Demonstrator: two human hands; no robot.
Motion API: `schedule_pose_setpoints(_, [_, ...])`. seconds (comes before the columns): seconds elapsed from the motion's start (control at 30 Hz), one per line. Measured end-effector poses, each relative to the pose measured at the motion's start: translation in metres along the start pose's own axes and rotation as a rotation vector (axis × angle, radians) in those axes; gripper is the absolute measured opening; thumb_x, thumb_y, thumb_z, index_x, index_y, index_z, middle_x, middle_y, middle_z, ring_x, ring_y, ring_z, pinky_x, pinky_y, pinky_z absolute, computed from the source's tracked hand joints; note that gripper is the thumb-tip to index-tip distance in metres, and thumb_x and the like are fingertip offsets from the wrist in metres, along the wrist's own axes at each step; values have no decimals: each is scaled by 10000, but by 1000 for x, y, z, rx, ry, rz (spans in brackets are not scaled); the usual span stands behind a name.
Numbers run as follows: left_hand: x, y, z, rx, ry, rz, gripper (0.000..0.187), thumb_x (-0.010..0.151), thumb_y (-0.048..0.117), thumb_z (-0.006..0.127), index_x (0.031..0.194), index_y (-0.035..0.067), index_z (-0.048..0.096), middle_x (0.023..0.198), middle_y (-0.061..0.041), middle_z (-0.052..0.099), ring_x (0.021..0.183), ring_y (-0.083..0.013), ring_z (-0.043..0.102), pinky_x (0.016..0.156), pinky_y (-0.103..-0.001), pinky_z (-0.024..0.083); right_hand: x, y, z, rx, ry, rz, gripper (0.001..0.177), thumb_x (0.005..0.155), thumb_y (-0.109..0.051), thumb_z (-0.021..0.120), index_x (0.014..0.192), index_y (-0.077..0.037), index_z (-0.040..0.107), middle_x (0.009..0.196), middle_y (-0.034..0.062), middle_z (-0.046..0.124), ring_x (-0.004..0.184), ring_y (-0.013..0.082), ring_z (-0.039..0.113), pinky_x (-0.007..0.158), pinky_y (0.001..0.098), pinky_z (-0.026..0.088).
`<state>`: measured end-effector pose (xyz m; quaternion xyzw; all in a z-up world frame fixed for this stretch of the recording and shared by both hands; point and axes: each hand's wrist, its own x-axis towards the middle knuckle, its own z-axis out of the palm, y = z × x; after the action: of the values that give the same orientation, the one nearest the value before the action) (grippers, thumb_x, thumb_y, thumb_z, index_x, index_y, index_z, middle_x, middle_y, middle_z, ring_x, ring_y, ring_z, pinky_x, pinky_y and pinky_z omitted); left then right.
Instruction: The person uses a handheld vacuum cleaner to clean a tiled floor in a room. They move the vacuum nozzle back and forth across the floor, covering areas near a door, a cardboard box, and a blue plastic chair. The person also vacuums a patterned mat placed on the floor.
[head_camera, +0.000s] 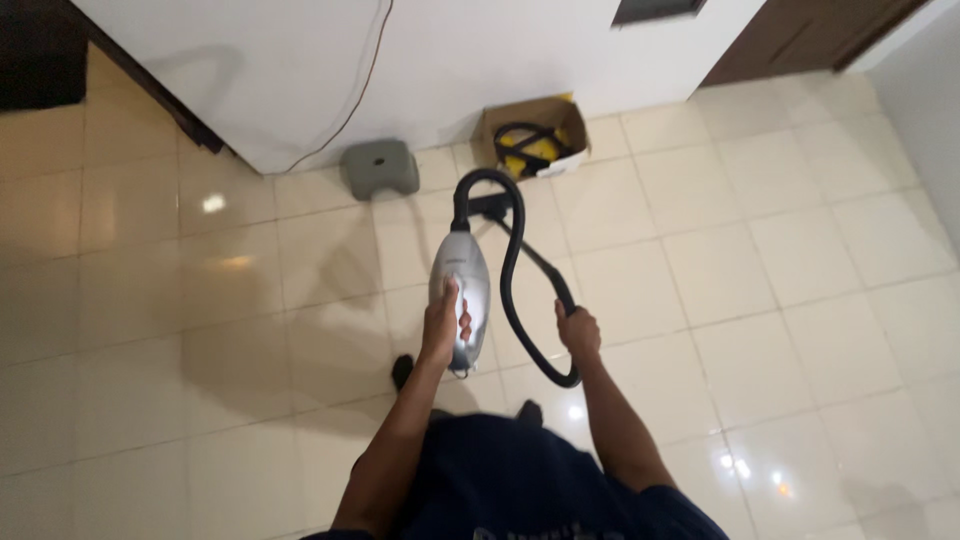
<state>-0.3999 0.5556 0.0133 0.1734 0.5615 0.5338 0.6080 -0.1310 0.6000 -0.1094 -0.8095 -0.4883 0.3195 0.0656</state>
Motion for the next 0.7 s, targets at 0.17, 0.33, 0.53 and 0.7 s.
schedule_pose_setpoints(0.17, [-20,-33,40,15,14,-20,565,994,589,568,852,43,547,643,-44,438,460,-130,439,378,-287,360,11,56,-42,-52,-30,1,668,941,-685,532,1101,-69,735,1093,218,747,1096,416,695,948,517,550])
schedule_pose_setpoints(0.33, [-41,-36,75,9,35,16,506,935,581,572,879,78,562,660,4,489,489,-104,478,376,-291,355,-30,144,-87,-39,-70,94,652,929,-680,532,1111,-88,736,1075,216,749,1075,418,705,941,518,555])
schedule_pose_setpoints(0.53, [-46,-45,99,59,47,-18,583,970,608,560,828,43,551,614,-27,455,472,-120,469,376,-286,362,-18,152,-86,-40,-58,42,667,945,-675,523,1098,-59,728,1053,238,748,1035,436,710,913,532,559])
schedule_pose_setpoints(0.7, [-22,-55,115,36,10,-42,592,973,608,554,805,41,537,573,-36,431,438,-142,448,363,-289,343,43,92,-74,8,-95,44,658,960,-662,517,1121,-49,695,1036,227,755,979,419,762,882,507,589])
